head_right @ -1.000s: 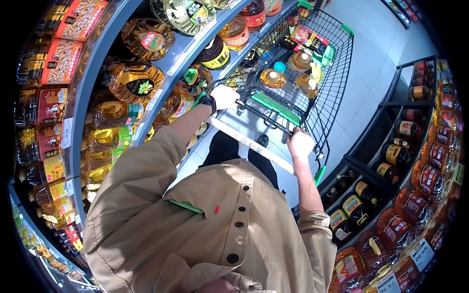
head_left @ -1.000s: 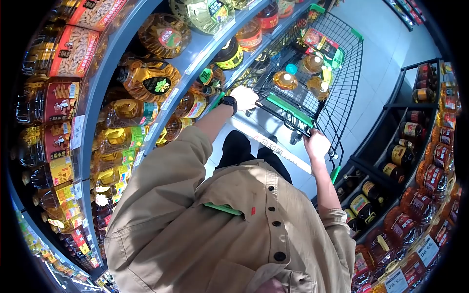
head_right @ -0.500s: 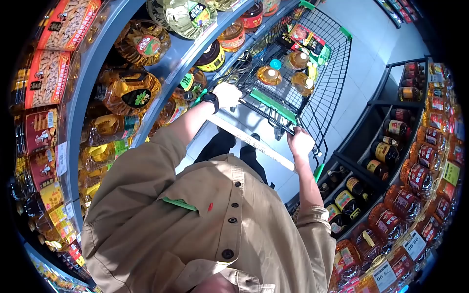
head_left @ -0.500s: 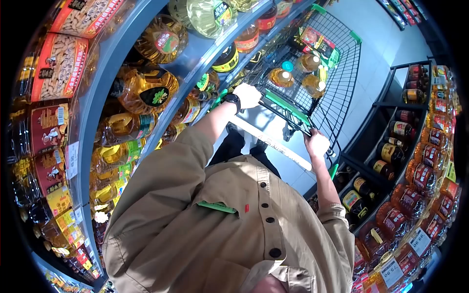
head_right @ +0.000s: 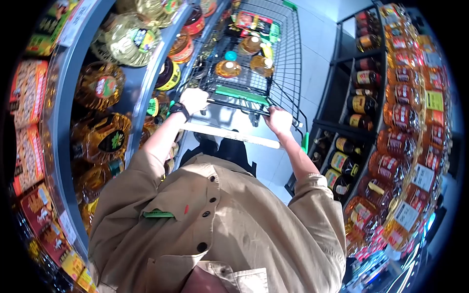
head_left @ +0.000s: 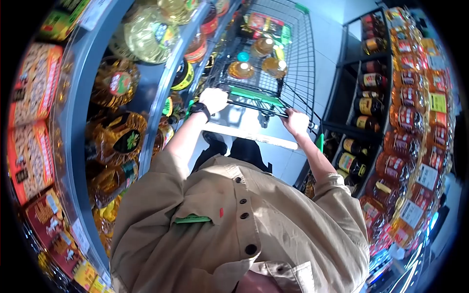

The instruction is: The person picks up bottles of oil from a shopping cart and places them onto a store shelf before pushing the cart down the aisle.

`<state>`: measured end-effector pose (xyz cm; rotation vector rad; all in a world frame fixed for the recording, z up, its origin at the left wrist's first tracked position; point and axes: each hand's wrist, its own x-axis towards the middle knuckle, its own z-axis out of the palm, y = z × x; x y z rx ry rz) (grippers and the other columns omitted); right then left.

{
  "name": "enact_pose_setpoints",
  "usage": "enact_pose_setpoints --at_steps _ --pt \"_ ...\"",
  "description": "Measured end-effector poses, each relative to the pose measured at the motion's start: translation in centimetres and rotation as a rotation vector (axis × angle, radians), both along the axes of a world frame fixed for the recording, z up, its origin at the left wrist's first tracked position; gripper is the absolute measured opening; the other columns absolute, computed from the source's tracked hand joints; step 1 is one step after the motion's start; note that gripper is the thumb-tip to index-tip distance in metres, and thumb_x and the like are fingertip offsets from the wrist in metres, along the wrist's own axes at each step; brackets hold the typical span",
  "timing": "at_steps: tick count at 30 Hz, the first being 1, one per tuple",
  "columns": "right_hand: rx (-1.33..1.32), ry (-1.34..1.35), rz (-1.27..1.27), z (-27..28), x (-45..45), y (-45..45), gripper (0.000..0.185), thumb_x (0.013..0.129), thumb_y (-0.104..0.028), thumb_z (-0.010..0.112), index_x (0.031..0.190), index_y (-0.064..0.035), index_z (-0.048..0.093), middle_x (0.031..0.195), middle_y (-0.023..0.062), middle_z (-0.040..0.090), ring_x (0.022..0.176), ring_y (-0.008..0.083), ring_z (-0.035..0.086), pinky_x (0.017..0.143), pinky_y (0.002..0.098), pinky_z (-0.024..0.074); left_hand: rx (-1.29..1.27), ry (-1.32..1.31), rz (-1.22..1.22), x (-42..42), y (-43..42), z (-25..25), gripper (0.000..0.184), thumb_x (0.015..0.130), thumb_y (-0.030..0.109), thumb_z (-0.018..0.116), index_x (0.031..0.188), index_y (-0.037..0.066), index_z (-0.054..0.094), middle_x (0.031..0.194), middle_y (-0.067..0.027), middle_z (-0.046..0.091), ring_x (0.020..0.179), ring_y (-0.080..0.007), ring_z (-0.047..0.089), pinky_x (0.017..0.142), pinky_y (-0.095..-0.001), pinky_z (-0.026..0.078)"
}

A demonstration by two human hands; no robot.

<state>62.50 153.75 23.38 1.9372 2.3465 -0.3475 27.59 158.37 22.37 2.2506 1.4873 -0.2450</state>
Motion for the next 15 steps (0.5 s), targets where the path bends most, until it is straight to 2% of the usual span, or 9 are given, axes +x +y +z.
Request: enact_pose_setpoints --at_steps 3,4,8,9,13,15 --pt "0.044 0.055 0.008 0.5 -0.2 0.2 0.025 0.075 -0.031 0.077 0.091 -0.0123 0.073 0.084 0.0074 0.072 0.077 0.0289 0.071 0.067 0.0389 0.0563 0.023 0.038 -0.027 0.2 0.5 0.7 0.032 0.089 0.037 0.060 0.085 0.010 0.077 0.084 -0.0132 0.074 0.081 -0.0294 0.073 0.073 -0.0427 0.057" --pt "0.052 0.056 0.019 0.2 0.0 0.5 0.025 0.075 -0.032 0.077 0.090 -0.0123 0.073 0.083 0.0071 0.072 0.076 0.0289 0.071 0.066 0.0389 0.0563 -0.016 0.030 -0.013 0.2 0.7 0.3 0.022 0.082 0.032 0.064 0.082 0.012 0.073 0.082 -0.0135 0.072 0.082 -0.0309 0.071 0.072 -0.0442 0.055" --pt "0.067 0.078 0.033 -1.0 0.5 0.8 0.023 0.076 -0.031 0.077 0.084 -0.0108 0.071 0.080 0.0059 0.070 0.075 0.0270 0.070 0.066 0.0387 0.0553 0.052 -0.012 -0.030 -0.3 0.6 -1.4 0.020 0.083 0.029 0.061 0.080 0.012 0.072 0.079 -0.0120 0.071 0.077 -0.0295 0.071 0.069 -0.0440 0.055" --pt "0.046 0.089 0.018 -0.7 0.5 1.0 0.022 0.075 -0.030 0.077 0.083 -0.0104 0.071 0.080 0.0057 0.070 0.076 0.0264 0.070 0.067 0.0380 0.0551 0.000 0.031 -0.029 0.1 0.9 0.1 0.025 0.084 0.035 0.065 0.088 0.013 0.075 0.084 -0.0119 0.073 0.082 -0.0285 0.072 0.074 -0.0407 0.056" --pt "0.026 0.118 0.001 -0.6 0.6 1.7 0.020 0.073 -0.027 0.077 0.085 -0.0116 0.072 0.078 0.0062 0.069 0.075 0.0268 0.068 0.064 0.0386 0.0541 0.077 0.004 0.009 0.4 0.9 -0.1 0.038 0.091 0.048 0.059 0.082 0.013 0.071 0.077 -0.0083 0.069 0.077 -0.0262 0.070 0.070 -0.0414 0.054" --pt "-0.055 0.112 -0.036 -0.7 0.9 1.7 0.026 0.074 -0.032 0.079 0.087 -0.0111 0.072 0.078 0.0056 0.068 0.077 0.0266 0.068 0.066 0.0376 0.0543 0.123 -0.028 0.004 0.5 0.9 -0.7 0.033 0.089 0.043 0.063 0.077 0.013 0.068 0.074 -0.0087 0.067 0.071 -0.0285 0.068 0.064 -0.0403 0.053"
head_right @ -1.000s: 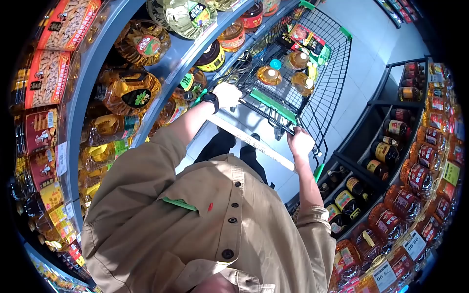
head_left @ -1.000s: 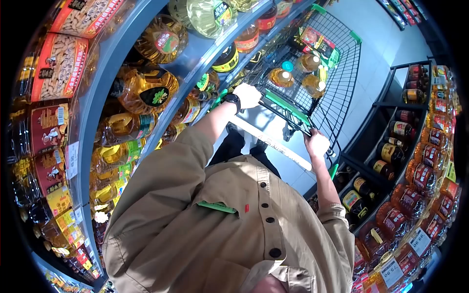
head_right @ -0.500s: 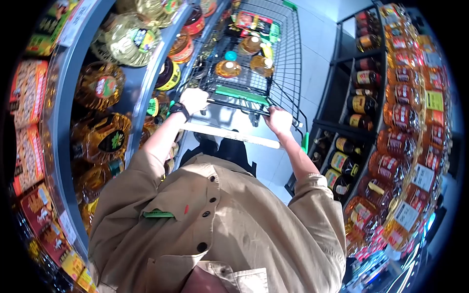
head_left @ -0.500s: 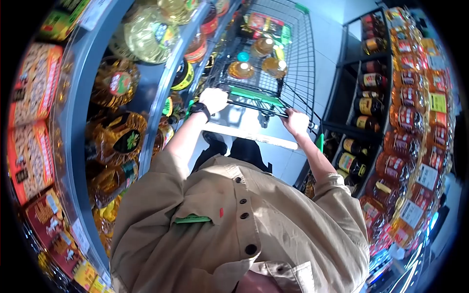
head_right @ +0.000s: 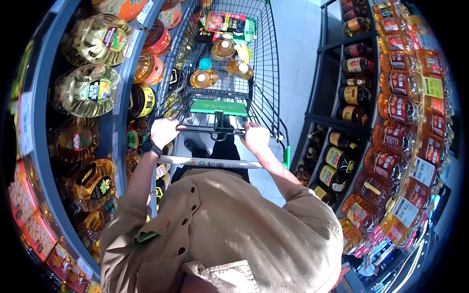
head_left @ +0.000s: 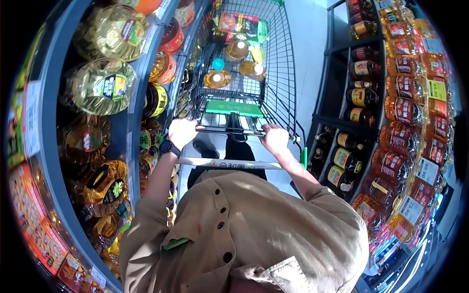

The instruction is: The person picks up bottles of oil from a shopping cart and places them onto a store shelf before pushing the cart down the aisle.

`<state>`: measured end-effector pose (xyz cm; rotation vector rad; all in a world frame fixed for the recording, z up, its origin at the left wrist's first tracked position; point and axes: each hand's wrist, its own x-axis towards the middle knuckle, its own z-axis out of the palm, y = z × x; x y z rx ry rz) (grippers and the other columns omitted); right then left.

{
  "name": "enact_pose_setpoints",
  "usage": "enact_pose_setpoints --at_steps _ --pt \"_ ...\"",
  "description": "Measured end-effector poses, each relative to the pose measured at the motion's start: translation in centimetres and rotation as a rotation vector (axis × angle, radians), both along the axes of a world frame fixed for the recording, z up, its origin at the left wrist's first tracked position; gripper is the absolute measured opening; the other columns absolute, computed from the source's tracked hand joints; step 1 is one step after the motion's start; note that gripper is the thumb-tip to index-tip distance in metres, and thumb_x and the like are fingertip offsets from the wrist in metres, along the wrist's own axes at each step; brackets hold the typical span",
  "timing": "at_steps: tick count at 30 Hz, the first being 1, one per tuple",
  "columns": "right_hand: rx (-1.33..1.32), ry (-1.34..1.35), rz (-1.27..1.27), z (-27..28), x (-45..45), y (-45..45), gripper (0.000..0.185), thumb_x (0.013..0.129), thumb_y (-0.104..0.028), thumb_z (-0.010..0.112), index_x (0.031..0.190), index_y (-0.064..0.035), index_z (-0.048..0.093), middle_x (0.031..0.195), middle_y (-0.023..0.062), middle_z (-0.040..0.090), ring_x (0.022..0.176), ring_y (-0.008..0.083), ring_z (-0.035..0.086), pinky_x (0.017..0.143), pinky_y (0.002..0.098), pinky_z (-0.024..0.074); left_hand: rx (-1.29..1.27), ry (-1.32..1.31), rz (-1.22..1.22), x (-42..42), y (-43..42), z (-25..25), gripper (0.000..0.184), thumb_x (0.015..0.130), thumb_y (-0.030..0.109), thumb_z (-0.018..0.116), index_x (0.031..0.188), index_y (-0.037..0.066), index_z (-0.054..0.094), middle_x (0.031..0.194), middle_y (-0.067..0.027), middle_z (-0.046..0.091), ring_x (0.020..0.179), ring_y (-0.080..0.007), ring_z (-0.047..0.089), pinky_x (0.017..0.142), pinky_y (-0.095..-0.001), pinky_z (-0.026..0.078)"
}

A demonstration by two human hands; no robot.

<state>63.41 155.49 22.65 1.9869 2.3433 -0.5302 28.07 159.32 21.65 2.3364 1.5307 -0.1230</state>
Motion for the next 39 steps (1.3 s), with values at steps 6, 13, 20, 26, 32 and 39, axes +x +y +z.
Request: enact_pose_setpoints --at_steps 6,13,20,26,32,39 --pt "-0.357 0.117 0.146 2.3 1.8 2.7 0.061 0.077 -0.053 0.076 0.114 -0.0058 0.066 0.099 0.0115 0.064 0.101 0.0282 0.063 0.087 0.0408 0.0529 -0.019 -0.081 0.006 0.4 1.3 0.3 0.035 0.085 0.039 0.071 0.070 0.008 0.064 0.070 -0.0115 0.061 0.067 -0.0323 0.063 0.060 -0.0446 0.049" --pt "-0.560 0.306 -0.013 -0.1 4.0 15.6 0.067 0.086 -0.055 0.069 0.124 -0.0002 0.061 0.112 0.0223 0.065 0.103 0.0364 0.066 0.094 0.0452 0.0521 -0.159 -0.053 -0.009 1.2 2.9 1.6 0.030 0.082 0.033 0.074 0.073 0.006 0.064 0.075 -0.0099 0.060 0.074 -0.0300 0.063 0.066 -0.0416 0.050" --pt "-0.401 -0.098 -0.202 -15.9 3.6 24.3 0.074 0.076 -0.035 0.083 0.129 0.0021 0.045 0.125 0.0209 0.055 0.119 0.0333 0.056 0.101 0.0410 0.0486 -0.504 -0.144 -0.026 3.6 8.6 6.4 0.062 0.078 0.028 0.079 0.129 0.004 0.055 0.122 -0.0196 0.060 0.114 -0.0349 0.058 0.098 -0.0437 0.046" --pt "-0.280 0.213 -0.485 -24.6 5.0 24.5 0.083 0.066 -0.026 0.089 0.133 -0.0044 0.046 0.127 0.0208 0.058 0.119 0.0355 0.058 0.102 0.0421 0.0484 -0.303 -0.478 0.123 11.3 16.7 -1.8 0.056 0.086 0.031 0.073 0.129 -0.001 0.056 0.123 -0.0221 0.062 0.112 -0.0369 0.061 0.096 -0.0447 0.049" --pt "-0.214 0.323 -0.488 -28.9 6.3 23.4 0.074 0.067 -0.021 0.090 0.126 -0.0006 0.052 0.114 0.0183 0.068 0.107 0.0311 0.066 0.095 0.0381 0.0520 -0.365 -0.331 0.099 16.8 18.7 -15.4 0.053 0.083 0.019 0.073 0.128 0.002 0.049 0.111 -0.0207 0.062 0.100 -0.0361 0.066 0.086 -0.0477 0.055" --pt "-0.131 0.528 -0.603 -28.8 4.7 22.2 0.090 0.064 -0.021 0.093 0.139 -0.0062 0.045 0.122 0.0143 0.067 0.115 0.0296 0.064 0.102 0.0377 0.0487 -0.067 -0.380 0.059 21.6 23.7 -23.7 0.086 0.071 0.012 0.081 0.147 0.010 0.039 0.140 -0.0168 0.050 0.122 -0.0362 0.056 0.103 -0.0456 0.049"
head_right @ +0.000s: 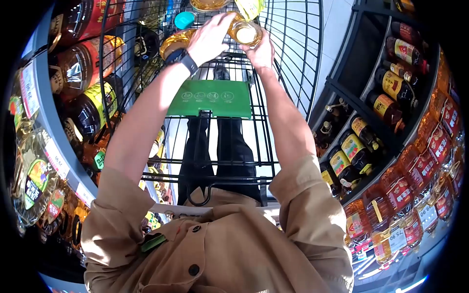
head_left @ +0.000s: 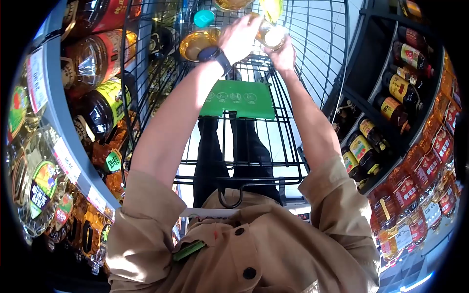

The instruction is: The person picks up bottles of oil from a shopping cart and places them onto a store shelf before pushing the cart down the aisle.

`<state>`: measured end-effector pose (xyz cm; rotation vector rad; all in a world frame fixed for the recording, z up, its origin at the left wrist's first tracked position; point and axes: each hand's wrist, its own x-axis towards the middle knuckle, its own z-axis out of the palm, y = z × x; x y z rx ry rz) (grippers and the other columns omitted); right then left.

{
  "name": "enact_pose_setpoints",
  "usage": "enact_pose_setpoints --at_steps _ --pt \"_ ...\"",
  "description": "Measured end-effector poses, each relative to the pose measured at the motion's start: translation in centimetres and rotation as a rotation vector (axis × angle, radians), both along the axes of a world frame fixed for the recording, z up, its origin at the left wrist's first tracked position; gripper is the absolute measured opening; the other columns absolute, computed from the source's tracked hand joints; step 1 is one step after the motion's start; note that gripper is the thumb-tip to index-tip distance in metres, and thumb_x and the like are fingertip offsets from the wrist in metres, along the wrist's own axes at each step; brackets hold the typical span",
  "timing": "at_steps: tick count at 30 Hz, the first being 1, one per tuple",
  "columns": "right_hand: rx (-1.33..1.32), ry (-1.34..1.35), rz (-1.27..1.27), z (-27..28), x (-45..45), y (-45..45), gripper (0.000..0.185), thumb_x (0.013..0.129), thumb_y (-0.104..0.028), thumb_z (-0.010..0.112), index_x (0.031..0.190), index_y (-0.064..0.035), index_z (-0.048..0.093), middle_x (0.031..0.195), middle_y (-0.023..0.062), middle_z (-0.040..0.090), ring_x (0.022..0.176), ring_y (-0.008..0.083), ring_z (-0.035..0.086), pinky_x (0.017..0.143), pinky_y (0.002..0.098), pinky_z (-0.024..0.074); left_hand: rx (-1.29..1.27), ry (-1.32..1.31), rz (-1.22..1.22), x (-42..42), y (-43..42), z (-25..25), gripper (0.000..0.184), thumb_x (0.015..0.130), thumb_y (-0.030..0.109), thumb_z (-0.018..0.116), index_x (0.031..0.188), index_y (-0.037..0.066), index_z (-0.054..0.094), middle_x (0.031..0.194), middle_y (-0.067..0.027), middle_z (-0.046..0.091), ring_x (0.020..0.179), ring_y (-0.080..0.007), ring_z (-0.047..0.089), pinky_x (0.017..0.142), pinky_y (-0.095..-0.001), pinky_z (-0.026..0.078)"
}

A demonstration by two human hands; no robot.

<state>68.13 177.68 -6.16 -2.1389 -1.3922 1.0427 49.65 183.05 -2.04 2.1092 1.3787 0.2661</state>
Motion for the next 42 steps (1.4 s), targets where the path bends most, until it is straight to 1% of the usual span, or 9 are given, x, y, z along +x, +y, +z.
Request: enact_pose_setpoints --at_steps 2,4,6,9,22,29,36,40,42 --pt "0.045 -0.021 0.013 -0.5 -0.1 -0.7 0.094 0.062 -0.024 0.094 0.139 -0.0054 0.045 0.120 0.0145 0.068 0.113 0.0305 0.065 0.101 0.0382 0.0496 0.084 -0.089 -0.147 0.8 1.4 -1.1 0.079 0.073 0.010 0.079 0.144 0.014 0.045 0.142 -0.0129 0.051 0.124 -0.0337 0.055 0.106 -0.0444 0.047" --pt "0.053 -0.015 0.032 -0.9 -0.4 -1.1 0.090 0.063 -0.024 0.093 0.137 -0.0001 0.046 0.124 0.0183 0.065 0.115 0.0278 0.064 0.102 0.0362 0.0488 -0.003 0.054 -0.269 1.8 2.4 -1.4 0.069 0.075 0.012 0.077 0.139 0.015 0.050 0.137 -0.0103 0.054 0.126 -0.0296 0.055 0.103 -0.0440 0.049" --pt "0.045 0.025 0.016 -0.9 -0.5 -1.9 0.095 0.061 -0.026 0.094 0.138 0.0006 0.045 0.125 0.0185 0.065 0.116 0.0282 0.063 0.101 0.0363 0.0489 0.155 -0.024 -0.243 1.8 2.2 -2.8 0.038 0.085 0.015 0.066 0.123 0.015 0.061 0.123 -0.0068 0.060 0.116 -0.0260 0.060 0.095 -0.0431 0.054" --pt "0.056 0.029 0.026 -1.0 -0.9 -2.5 0.100 0.058 -0.029 0.096 0.139 0.0000 0.044 0.126 0.0199 0.064 0.116 0.0304 0.064 0.101 0.0376 0.0500 0.112 0.011 -0.299 1.0 1.8 -4.0 0.063 0.074 0.011 0.077 0.132 0.013 0.052 0.131 -0.0067 0.055 0.122 -0.0270 0.056 0.097 -0.0403 0.054" --pt "-0.039 -0.002 0.105 -1.2 -0.5 -1.9 0.099 0.056 -0.030 0.097 0.137 -0.0037 0.047 0.121 0.0199 0.067 0.112 0.0305 0.067 0.098 0.0371 0.0524 0.082 -0.004 -0.170 -0.1 0.1 -4.0 0.044 0.086 0.005 0.059 0.129 0.009 0.052 0.129 -0.0087 0.055 0.121 -0.0288 0.058 0.095 -0.0377 0.055" --pt "-0.054 -0.097 0.243 0.8 -0.5 -0.8 0.085 0.067 -0.018 0.089 0.139 -0.0059 0.047 0.113 0.0206 0.069 0.105 0.0340 0.068 0.095 0.0381 0.0535 0.005 0.015 -0.043 -0.3 -0.8 -3.3 0.035 0.090 0.012 0.054 0.125 0.011 0.055 0.125 -0.0073 0.060 0.116 -0.0260 0.062 0.089 -0.0380 0.057" --pt "-0.056 -0.016 0.299 5.1 -0.5 -1.8 0.068 0.069 -0.013 0.085 0.129 -0.0097 0.054 0.113 0.0158 0.068 0.104 0.0321 0.067 0.093 0.0382 0.0514 -0.119 -0.146 0.084 -1.1 -2.4 -1.2 0.030 0.092 0.018 0.055 0.121 0.013 0.055 0.121 -0.0068 0.063 0.109 -0.0286 0.065 0.086 -0.0412 0.056" --pt "-0.056 -0.088 0.356 10.7 -1.1 -1.7 0.077 0.068 -0.016 0.087 0.136 -0.0087 0.052 0.119 0.0196 0.067 0.109 0.0313 0.066 0.094 0.0387 0.0524 -0.148 -0.269 0.108 -1.9 -3.5 1.6 0.039 0.092 0.020 0.060 0.130 0.017 0.055 0.123 -0.0091 0.063 0.113 -0.0270 0.063 0.091 -0.0416 0.055" --pt "0.006 -0.050 0.374 12.7 -1.5 -2.1 0.075 0.068 -0.014 0.086 0.135 -0.0060 0.052 0.110 0.0200 0.070 0.102 0.0313 0.070 0.090 0.0371 0.0546 -0.138 -0.361 0.101 -2.6 -3.7 2.6 0.040 0.088 0.019 0.064 0.128 0.015 0.057 0.122 -0.0110 0.064 0.113 -0.0293 0.062 0.092 -0.0423 0.054"
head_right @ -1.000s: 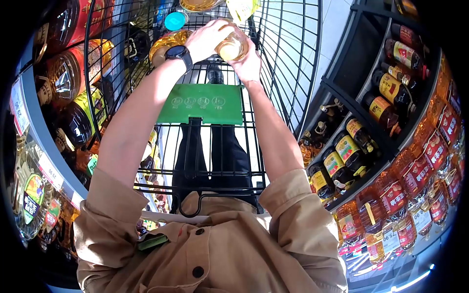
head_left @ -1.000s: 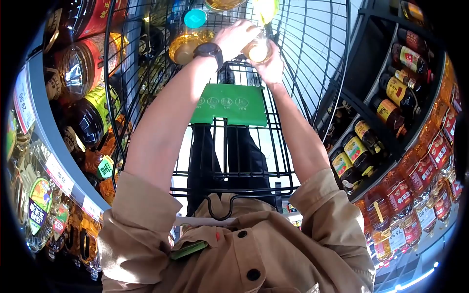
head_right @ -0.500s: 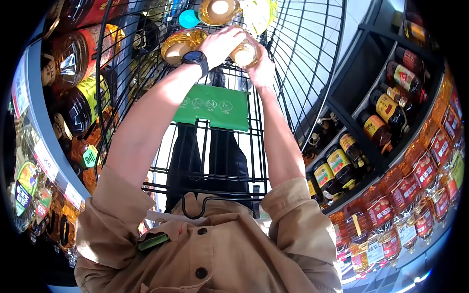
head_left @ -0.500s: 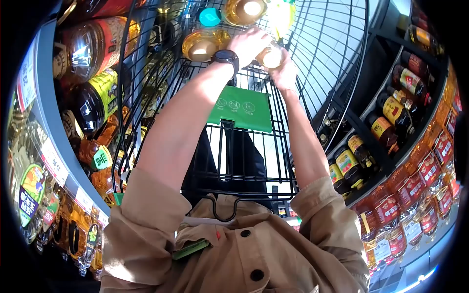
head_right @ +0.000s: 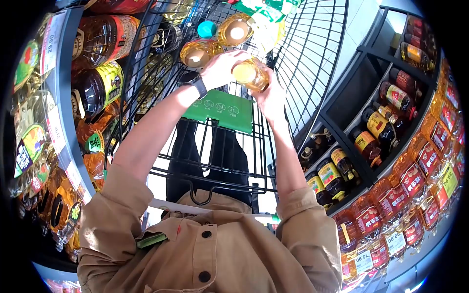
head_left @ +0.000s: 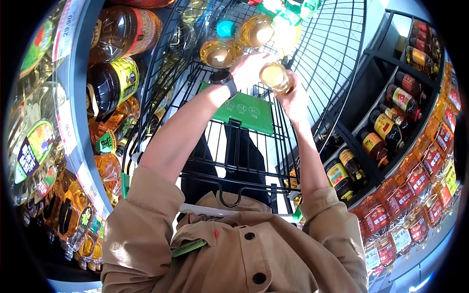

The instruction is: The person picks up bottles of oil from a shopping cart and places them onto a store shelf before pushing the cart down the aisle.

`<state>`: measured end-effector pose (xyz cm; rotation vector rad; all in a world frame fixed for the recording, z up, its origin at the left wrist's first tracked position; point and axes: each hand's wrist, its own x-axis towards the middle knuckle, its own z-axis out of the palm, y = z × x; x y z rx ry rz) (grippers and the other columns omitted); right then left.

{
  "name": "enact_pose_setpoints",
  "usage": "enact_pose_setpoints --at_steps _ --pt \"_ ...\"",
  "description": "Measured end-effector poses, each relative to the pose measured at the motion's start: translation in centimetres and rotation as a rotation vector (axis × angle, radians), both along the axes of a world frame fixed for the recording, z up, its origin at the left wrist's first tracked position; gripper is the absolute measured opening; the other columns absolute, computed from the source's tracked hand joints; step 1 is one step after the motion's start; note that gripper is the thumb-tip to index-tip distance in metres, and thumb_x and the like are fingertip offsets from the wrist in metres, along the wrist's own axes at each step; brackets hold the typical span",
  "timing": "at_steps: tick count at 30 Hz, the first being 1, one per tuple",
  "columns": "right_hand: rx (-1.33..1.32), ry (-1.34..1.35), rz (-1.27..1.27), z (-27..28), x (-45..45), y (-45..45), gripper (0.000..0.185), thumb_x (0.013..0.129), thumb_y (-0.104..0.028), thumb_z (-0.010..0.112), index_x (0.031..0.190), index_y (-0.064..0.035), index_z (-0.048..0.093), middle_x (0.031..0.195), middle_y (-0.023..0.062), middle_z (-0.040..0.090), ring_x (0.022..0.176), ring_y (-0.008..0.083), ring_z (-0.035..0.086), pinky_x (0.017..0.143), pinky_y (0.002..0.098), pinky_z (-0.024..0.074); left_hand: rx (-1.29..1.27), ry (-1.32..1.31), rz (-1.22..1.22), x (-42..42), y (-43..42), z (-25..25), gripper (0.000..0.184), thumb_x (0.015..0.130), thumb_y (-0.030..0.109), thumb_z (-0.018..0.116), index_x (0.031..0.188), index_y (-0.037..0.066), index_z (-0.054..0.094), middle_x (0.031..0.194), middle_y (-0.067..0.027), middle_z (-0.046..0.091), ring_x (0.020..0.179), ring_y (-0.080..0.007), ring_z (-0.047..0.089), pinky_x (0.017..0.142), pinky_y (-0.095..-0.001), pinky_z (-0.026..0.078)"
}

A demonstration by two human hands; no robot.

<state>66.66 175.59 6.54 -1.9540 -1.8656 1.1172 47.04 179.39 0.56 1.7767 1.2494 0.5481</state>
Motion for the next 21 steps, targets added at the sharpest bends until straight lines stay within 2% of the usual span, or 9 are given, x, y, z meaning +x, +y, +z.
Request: enact_pose_setpoints --at_steps 7,8,11,12,14,16,17,18,21 --pt "0.049 0.096 0.150 9.7 -1.1 -0.5 0.082 0.065 -0.022 0.092 0.134 -0.0029 0.052 0.102 0.0161 0.073 0.094 0.0245 0.074 0.083 0.0307 0.0586 0.021 -0.046 0.001 -3.8 -1.4 12.8 0.057 0.075 0.029 0.073 0.126 0.007 0.058 0.126 -0.0188 0.061 0.115 -0.0362 0.060 0.098 -0.0449 0.049" --pt "-0.073 0.104 0.115 13.0 -2.2 -0.3 0.082 0.065 -0.024 0.093 0.133 -0.0021 0.053 0.106 0.0185 0.072 0.095 0.0246 0.074 0.083 0.0317 0.0593 0.019 -0.058 -0.118 -4.2 -1.8 11.5 0.062 0.075 0.026 0.076 0.130 0.008 0.055 0.127 -0.0169 0.061 0.116 -0.0349 0.061 0.098 -0.0451 0.051" --pt "0.058 0.323 0.112 15.6 -1.8 -2.4 0.083 0.063 -0.037 0.094 0.129 -0.0019 0.057 0.113 0.0215 0.069 0.096 0.0268 0.073 0.081 0.0339 0.0601 -0.381 -0.475 -0.056 -6.1 -4.1 16.9 0.071 0.074 0.021 0.082 0.134 0.005 0.049 0.128 -0.0141 0.058 0.118 -0.0259 0.060 0.100 -0.0396 0.049" --pt "0.123 0.332 0.142 17.2 -2.0 -2.9 0.084 0.061 -0.041 0.094 0.127 -0.0017 0.059 0.108 0.0197 0.070 0.086 0.0230 0.071 0.073 0.0313 0.0580 -0.499 -0.688 -0.025 -6.5 -5.1 18.1 0.073 0.076 0.022 0.082 0.136 0.002 0.047 0.131 -0.0137 0.055 0.121 -0.0235 0.057 0.103 -0.0371 0.045" --pt "0.258 0.346 0.198 20.3 -2.5 -3.9 0.087 0.057 -0.049 0.095 0.122 -0.0015 0.063 0.100 0.0161 0.072 0.067 0.0155 0.067 0.057 0.0259 0.0538 -0.438 -0.750 -0.041 -7.3 -6.9 19.6 0.079 0.074 0.022 0.087 0.138 0.002 0.046 0.132 -0.0134 0.057 0.125 -0.0209 0.055 0.107 -0.0360 0.043" --pt "0.300 0.340 0.228 24.2 -3.0 -4.8 0.086 0.055 -0.049 0.096 0.120 -0.0017 0.065 0.086 0.0105 0.071 0.056 0.0104 0.057 0.048 0.0239 0.0433 -0.227 -0.546 -0.052 -8.3 -8.3 22.9 0.080 0.072 0.024 0.088 0.138 0.002 0.047 0.136 -0.0144 0.057 0.128 -0.0227 0.054 0.108 -0.0375 0.042" --pt "0.415 0.348 0.262 25.4 -3.3 -5.3 0.088 0.053 -0.050 0.096 0.119 -0.0007 0.066 0.076 0.0066 0.068 0.054 0.0093 0.054 0.047 0.0244 0.0401 -0.155 -0.530 -0.052 -8.5 -9.3 23.6 0.078 0.072 0.023 0.087 0.137 0.002 0.049 0.139 -0.0150 0.055 0.130 -0.0249 0.053 0.109 -0.0387 0.042" --pt "0.410 0.296 0.312 27.4 -3.3 -5.9 0.083 0.060 -0.049 0.094 0.119 0.0013 0.065 0.086 0.0093 0.070 0.064 0.0125 0.062 0.059 0.0254 0.0482 -0.159 -0.552 -0.025 -8.6 -10.2 25.5 0.079 0.074 0.022 0.086 0.139 0.003 0.047 0.138 -0.0155 0.055 0.129 -0.0259 0.054 0.109 -0.0390 0.042" --pt "0.483 0.296 0.402 31.5 -3.7 -7.4 0.079 0.065 -0.047 0.091 0.121 0.0020 0.064 0.089 0.0092 0.070 0.069 0.0135 0.063 0.062 0.0259 0.0490 -0.022 -0.642 0.062 -9.4 -14.2 27.7 0.078 0.074 0.022 0.085 0.138 0.003 0.045 0.132 -0.0161 0.054 0.122 -0.0291 0.055 0.103 -0.0399 0.044"
